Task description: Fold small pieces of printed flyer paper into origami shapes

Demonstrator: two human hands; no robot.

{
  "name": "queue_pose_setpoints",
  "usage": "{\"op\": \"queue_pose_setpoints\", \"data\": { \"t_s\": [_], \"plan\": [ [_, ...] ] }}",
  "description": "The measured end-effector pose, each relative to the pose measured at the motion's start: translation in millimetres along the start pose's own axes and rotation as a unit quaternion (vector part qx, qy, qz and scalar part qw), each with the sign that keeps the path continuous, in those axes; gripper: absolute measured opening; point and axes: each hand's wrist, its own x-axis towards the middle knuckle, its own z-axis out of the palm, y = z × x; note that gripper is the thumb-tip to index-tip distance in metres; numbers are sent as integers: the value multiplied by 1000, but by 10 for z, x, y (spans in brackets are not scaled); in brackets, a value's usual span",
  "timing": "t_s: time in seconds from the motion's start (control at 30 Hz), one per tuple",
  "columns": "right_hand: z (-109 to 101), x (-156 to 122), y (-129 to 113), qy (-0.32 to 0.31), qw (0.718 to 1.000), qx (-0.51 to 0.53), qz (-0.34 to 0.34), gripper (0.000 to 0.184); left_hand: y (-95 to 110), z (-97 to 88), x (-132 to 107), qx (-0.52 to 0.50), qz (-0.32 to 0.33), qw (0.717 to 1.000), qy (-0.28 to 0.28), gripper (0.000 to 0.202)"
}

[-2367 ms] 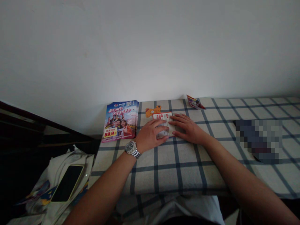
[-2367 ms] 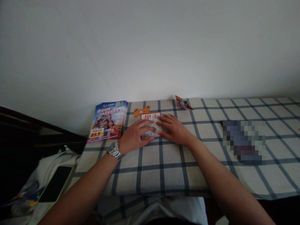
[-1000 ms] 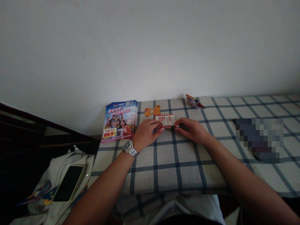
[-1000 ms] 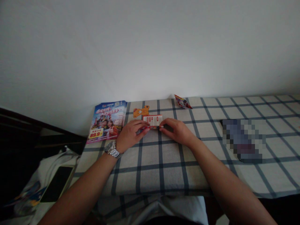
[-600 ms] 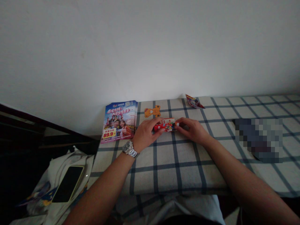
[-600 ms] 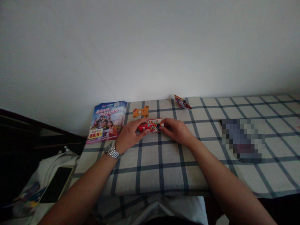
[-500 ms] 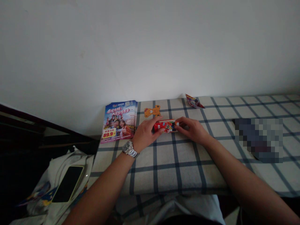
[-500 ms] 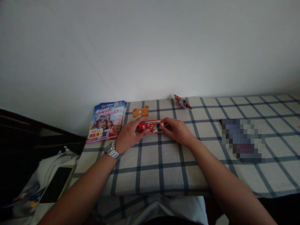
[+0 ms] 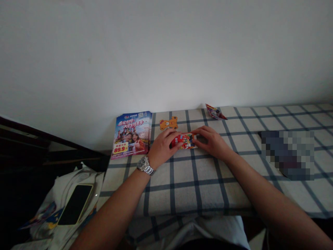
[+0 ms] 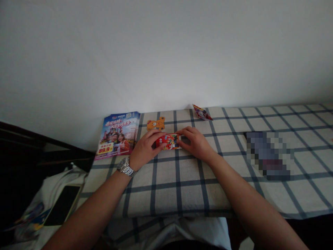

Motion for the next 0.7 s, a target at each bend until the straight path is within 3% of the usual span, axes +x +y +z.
{"op": "queue_pose_setpoints", "data": {
  "t_s": [0.4,0.7],
  "plan": [
    [114,-29,154,1,998,-52,20,37,-52,68,-4,70,-21,997,3,45],
    [117,-23,144,-1,999,-47,22,35,-54,51,8,59,-23,998,-9,41]
  ]
}}
